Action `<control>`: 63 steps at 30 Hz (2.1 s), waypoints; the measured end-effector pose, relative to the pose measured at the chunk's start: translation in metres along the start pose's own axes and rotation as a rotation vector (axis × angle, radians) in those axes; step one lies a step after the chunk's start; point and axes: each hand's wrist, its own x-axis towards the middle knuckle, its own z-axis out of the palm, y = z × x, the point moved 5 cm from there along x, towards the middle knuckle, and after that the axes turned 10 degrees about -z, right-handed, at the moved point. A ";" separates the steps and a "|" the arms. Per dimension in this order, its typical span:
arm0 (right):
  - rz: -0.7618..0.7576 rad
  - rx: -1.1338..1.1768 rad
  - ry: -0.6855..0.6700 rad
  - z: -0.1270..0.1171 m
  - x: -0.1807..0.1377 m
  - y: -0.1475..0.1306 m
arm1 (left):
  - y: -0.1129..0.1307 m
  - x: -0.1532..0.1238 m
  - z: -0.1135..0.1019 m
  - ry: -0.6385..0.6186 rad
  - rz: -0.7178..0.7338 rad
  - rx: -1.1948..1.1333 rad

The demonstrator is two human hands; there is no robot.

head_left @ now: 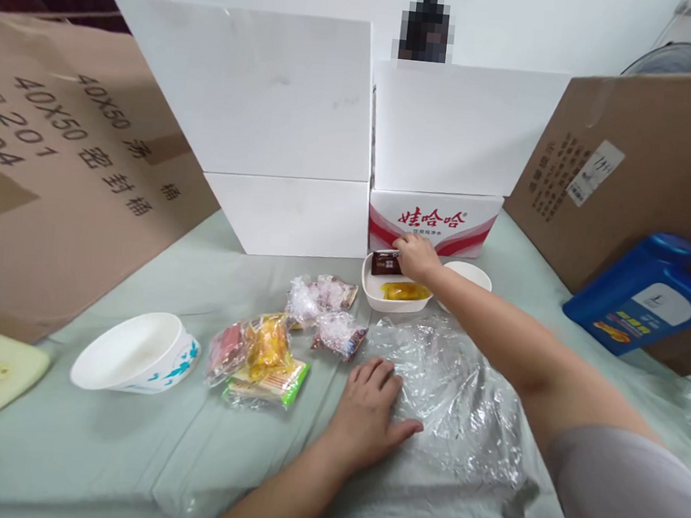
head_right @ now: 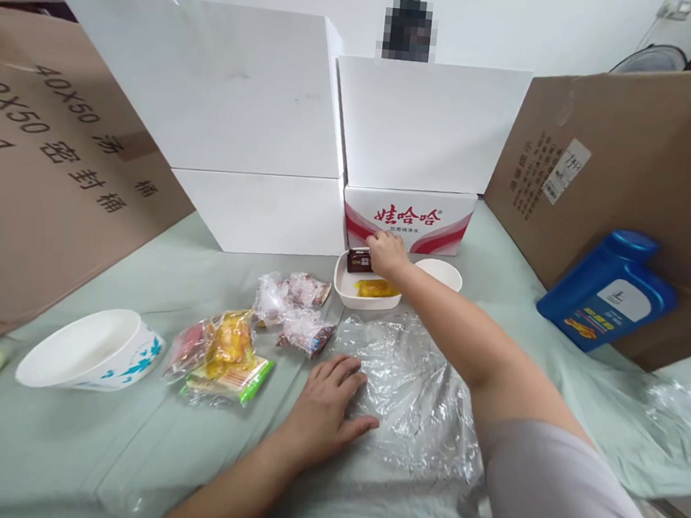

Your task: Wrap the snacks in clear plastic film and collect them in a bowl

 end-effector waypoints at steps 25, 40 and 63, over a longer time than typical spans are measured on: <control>-0.158 0.438 0.107 -0.005 -0.381 -0.044 | 0.024 -0.031 -0.022 -0.457 0.266 -0.068; 0.428 0.933 0.189 0.018 -0.336 -0.001 | -0.030 -0.001 -0.028 -0.321 -0.325 -0.643; 0.247 0.108 0.164 0.031 -0.298 -0.002 | -0.044 0.004 -0.026 0.060 -0.436 0.019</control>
